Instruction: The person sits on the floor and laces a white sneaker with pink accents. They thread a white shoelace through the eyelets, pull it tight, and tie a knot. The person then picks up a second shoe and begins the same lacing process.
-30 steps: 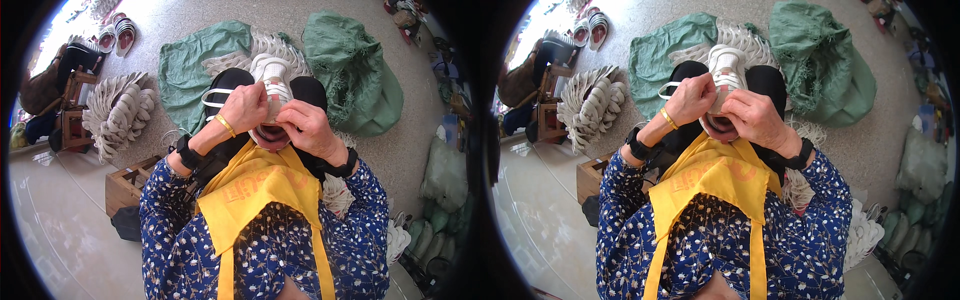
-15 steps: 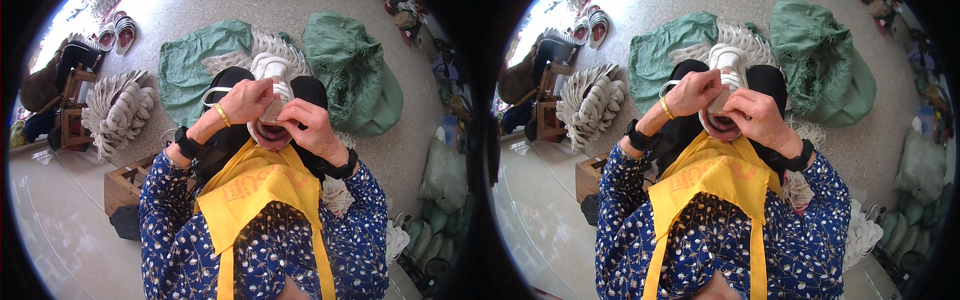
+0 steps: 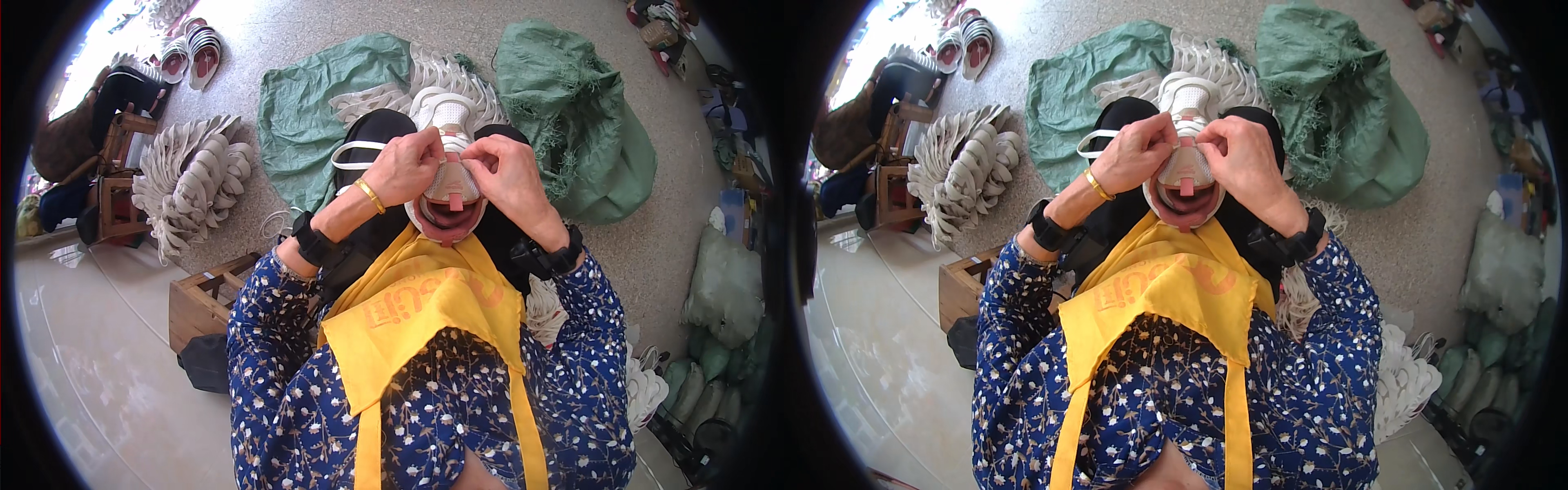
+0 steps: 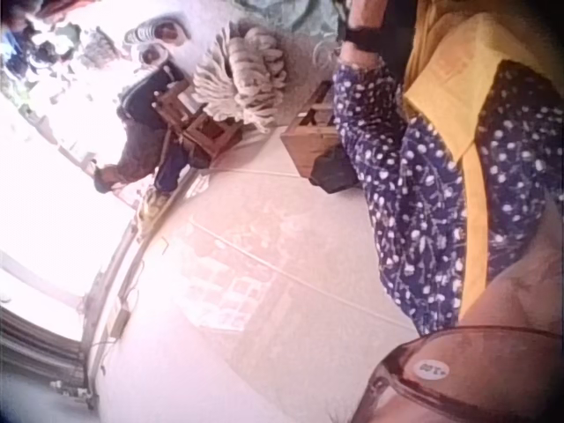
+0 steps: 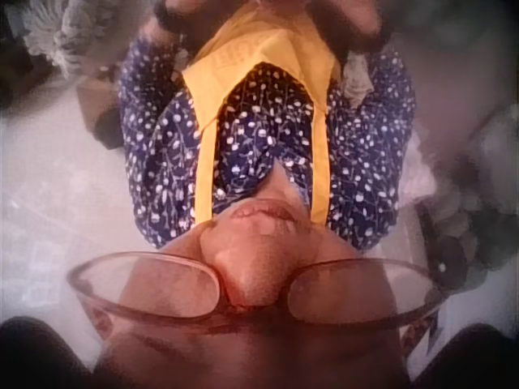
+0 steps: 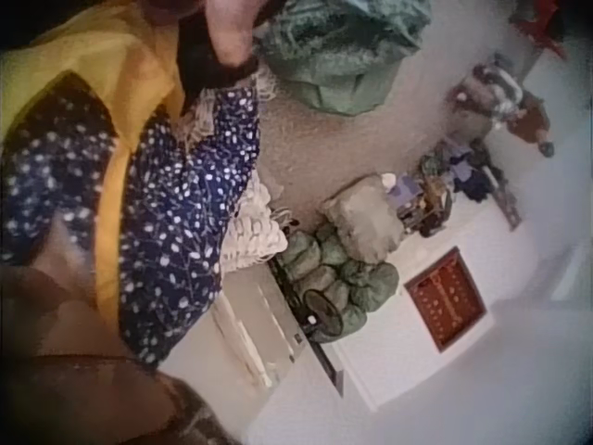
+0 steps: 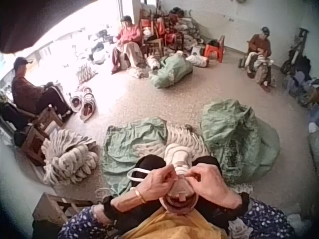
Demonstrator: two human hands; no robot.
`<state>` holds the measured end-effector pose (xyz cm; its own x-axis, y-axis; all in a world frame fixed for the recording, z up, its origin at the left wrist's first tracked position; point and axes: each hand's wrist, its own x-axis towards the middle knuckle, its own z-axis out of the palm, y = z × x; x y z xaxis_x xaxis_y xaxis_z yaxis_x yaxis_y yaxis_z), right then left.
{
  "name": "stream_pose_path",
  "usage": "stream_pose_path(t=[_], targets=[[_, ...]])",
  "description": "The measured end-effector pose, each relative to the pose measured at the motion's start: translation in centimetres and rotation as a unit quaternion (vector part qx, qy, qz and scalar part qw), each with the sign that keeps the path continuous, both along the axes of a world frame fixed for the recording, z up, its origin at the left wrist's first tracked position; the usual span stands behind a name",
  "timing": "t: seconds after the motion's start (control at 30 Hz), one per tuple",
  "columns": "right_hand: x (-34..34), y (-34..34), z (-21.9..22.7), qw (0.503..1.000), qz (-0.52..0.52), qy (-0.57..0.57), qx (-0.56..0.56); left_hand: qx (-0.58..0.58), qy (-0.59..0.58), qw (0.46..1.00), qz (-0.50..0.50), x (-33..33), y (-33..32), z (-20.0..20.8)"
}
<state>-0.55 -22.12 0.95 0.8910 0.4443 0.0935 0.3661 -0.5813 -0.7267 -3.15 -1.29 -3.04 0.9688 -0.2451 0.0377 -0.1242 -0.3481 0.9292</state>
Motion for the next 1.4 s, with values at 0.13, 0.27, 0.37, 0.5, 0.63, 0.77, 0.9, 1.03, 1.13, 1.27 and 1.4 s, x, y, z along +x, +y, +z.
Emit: stream_pose_path(t=[0.13, 0.27, 0.37, 0.5, 0.63, 0.77, 0.9, 1.03, 1.13, 1.27, 1.4], targets=[[0.5, -0.1, -0.5, 0.999, 0.001, 0.048, 0.009, 0.020, -0.014, 0.999, 0.044, -0.2, -0.8, -0.2], [0.3, -0.4, -0.5, 0.996, -0.003, 0.080, 0.045, 0.039, 0.001, 0.996, 0.080, -0.5, -1.1, 0.0], [0.2, -0.5, -0.4, 0.995, 0.001, 0.074, 0.064, 0.042, 0.031, 0.994, 0.092, -0.5, -1.1, 0.5], [0.0, -0.6, 0.1, 0.998, -0.001, 0.041, 0.053, 0.030, 0.033, 0.996, 0.073, -0.5, -0.4, 0.9], [-0.3, -2.3, 0.6, 0.985, -0.055, 0.091, 0.133, 0.089, -0.101, 0.989, 0.063, -0.8, 0.9, 1.3], [0.3, -5.7, 2.7, 0.932, -0.069, 0.196, 0.296, 0.137, -0.212, 0.963, 0.095, -0.8, 2.6, 2.1], [0.9, -9.3, 4.6, 0.844, -0.067, 0.251, 0.469, 0.163, -0.282, 0.930, 0.171, -0.2, 3.8, 3.1], [1.1, -12.8, 5.4, 0.841, -0.078, 0.185, 0.503, 0.120, -0.266, 0.933, 0.209, -0.2, 3.2, 3.6], [1.5, -16.1, 4.5, 0.844, -0.103, 0.153, 0.504, 0.077, -0.245, 0.947, 0.193, -0.5, 1.7, 2.8], [2.2, -25.2, 0.9, 0.812, -0.222, 0.106, 0.530, 0.069, -0.237, 0.958, 0.145, -1.3, 0.4, 1.3], [0.9, -35.8, -2.2, 0.709, -0.376, 0.033, 0.596, 0.064, -0.186, 0.977, 0.088, -2.6, 0.4, 0.1]])
